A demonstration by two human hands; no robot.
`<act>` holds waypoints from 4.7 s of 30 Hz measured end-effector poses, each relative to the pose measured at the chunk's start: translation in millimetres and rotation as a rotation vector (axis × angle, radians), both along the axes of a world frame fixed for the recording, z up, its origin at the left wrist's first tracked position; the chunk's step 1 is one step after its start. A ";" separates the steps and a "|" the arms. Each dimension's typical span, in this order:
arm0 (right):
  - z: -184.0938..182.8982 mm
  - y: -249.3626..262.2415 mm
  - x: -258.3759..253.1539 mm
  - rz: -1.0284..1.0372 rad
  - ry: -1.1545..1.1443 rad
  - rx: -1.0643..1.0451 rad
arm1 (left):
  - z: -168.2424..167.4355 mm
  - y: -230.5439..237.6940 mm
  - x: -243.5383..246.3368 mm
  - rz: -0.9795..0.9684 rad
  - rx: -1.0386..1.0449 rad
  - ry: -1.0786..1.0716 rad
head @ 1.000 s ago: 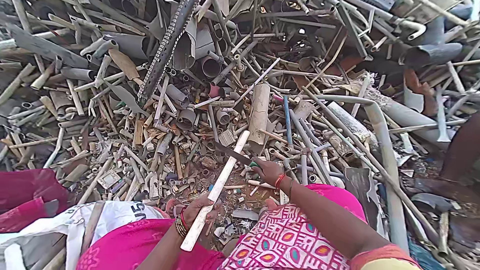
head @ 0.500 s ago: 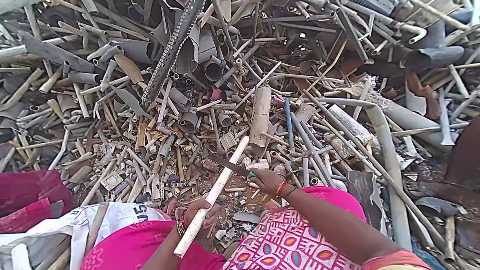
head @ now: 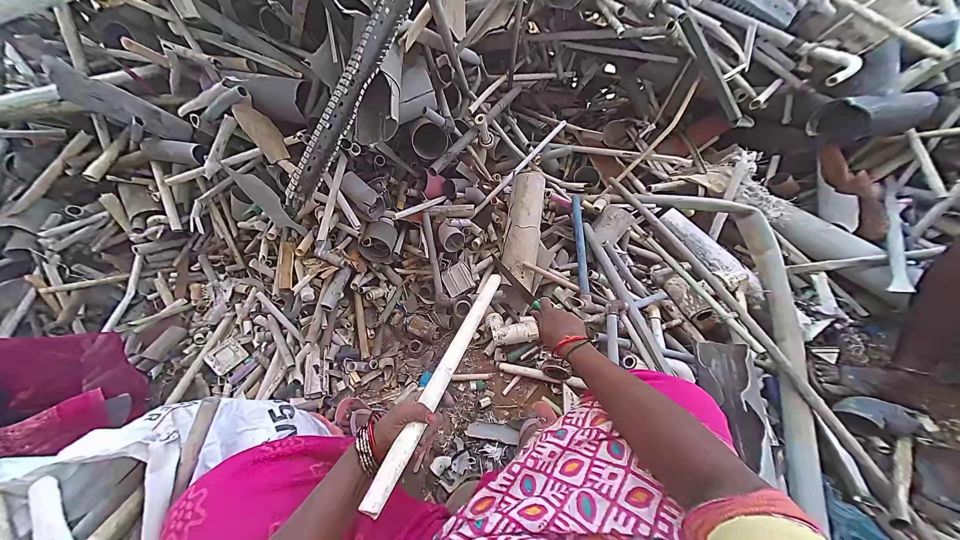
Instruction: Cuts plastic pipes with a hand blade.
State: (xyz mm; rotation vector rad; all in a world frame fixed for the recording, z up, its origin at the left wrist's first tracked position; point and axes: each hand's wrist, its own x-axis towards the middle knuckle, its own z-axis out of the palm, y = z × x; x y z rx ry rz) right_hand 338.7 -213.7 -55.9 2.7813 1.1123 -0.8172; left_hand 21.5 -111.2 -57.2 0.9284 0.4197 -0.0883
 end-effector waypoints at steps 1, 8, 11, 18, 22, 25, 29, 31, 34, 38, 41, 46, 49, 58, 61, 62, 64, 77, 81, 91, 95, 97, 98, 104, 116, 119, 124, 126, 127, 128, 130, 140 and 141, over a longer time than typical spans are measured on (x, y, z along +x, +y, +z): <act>-1.0 0.8 10.4 -0.111 0.034 -0.025 | 8.8 -1.9 6.2 0.002 0.320 0.155; 14.3 -4.1 -36.4 -0.337 0.950 0.546 | 27.2 -0.2 38.0 -0.450 1.500 0.717; 27.4 -3.0 -53.7 -0.529 0.992 0.711 | -1.0 -4.4 21.8 -0.177 1.846 0.434; 22.2 -2.2 -57.2 0.165 0.051 0.829 | 6.7 -10.5 29.6 0.270 0.808 0.509; 19.1 -11.3 -91.8 0.818 -0.325 0.662 | -2.3 -18.4 18.8 0.112 -0.173 0.055; 17.4 -12.0 -114.1 0.878 -0.346 0.636 | -19.8 -13.4 10.5 -0.017 -0.388 -0.280; 15.4 -12.4 -125.1 0.817 -0.268 0.539 | 8.0 -29.9 11.7 0.156 -0.224 -0.033; 23.5 -8.8 -125.4 0.777 -0.123 0.279 | 15.8 -35.2 16.0 0.299 -0.085 0.232; 16.4 -9.4 -118.5 0.840 -0.011 0.180 | 22.2 -21.4 21.4 0.511 -0.070 0.529; 13.6 9.1 -79.4 0.678 -0.044 0.089 | 25.2 -12.5 18.6 0.425 0.245 0.599; 16.0 24.6 -37.5 0.285 -0.094 0.017 | 23.0 -18.0 21.3 0.287 0.453 0.556; 18.9 -2.2 -71.8 0.723 0.036 -0.034 | 11.9 -8.3 20.4 0.044 0.855 0.778; 14.4 5.0 -55.8 0.486 0.012 -0.013 | 20.5 -8.9 19.0 -0.104 1.030 0.870; 5.8 -8.7 -47.7 0.649 0.025 0.047 | 11.7 -12.3 23.8 -0.133 1.020 0.727; 9.1 2.2 -9.2 0.125 0.014 0.079 | 12.4 -13.1 20.4 -0.114 1.058 0.681; 10.0 2.0 5.5 0.016 -0.004 0.075 | 13.9 -15.5 21.0 -0.092 1.066 0.673; 13.4 -9.4 7.3 0.124 0.009 0.017 | 15.4 -18.3 20.1 -0.046 1.112 0.646; 33.2 -28.6 43.2 -0.279 0.120 0.623 | 28.9 -13.8 24.5 -0.152 1.302 0.819; 35.6 -20.5 -5.1 0.002 0.165 0.219 | 23.7 -14.4 24.6 -0.146 1.324 0.863; 18.3 -19.3 -1.9 0.081 0.166 0.055 | 13.8 -15.0 28.6 -0.004 1.253 0.902; 16.9 -16.8 -14.8 0.128 0.133 0.006 | 5.7 -7.4 29.3 -0.030 1.176 0.990; 20.2 -12.0 1.5 -0.135 0.073 0.056 | 2.3 -6.2 30.4 0.022 1.196 0.985; 22.3 -13.3 1.4 -0.172 0.079 0.065 | 1.4 -7.2 31.3 0.051 1.218 0.976; 24.2 -15.6 -41.6 0.189 0.104 -0.026 | 0.7 -5.6 25.4 0.167 1.506 0.909; 24.0 -4.2 -15.2 -0.002 0.058 0.011 | -0.4 3.7 23.2 0.129 1.113 0.729; 24.1 -16.0 -25.4 0.203 0.086 0.019 | -9.3 1.5 21.0 0.201 0.772 0.494; 10.6 -12.3 -24.6 0.324 0.062 0.065 | -7.0 -5.8 17.4 0.142 0.370 0.303; 9.7 -1.2 -4.0 -0.010 0.020 0.049 | -4.1 -5.9 16.4 0.042 0.386 0.284; 9.8 -2.7 -3.6 -0.030 0.017 0.034 | -2.5 -6.9 16.0 0.013 0.381 0.285; 11.1 -8.0 -11.6 0.061 0.042 0.023 | -1.5 -6.4 14.4 -0.006 0.369 0.286; 10.1 -19.7 -28.8 0.438 0.115 0.033 | -3.1 -5.9 13.6 -0.004 0.323 0.260; 7.2 -21.7 -34.3 0.566 0.138 0.088 | -13.7 -6.4 6.4 0.150 0.022 0.181; 2.8 -22.7 -35.6 0.636 0.129 0.109 | -14.1 -6.9 6.7 0.174 -0.006 0.192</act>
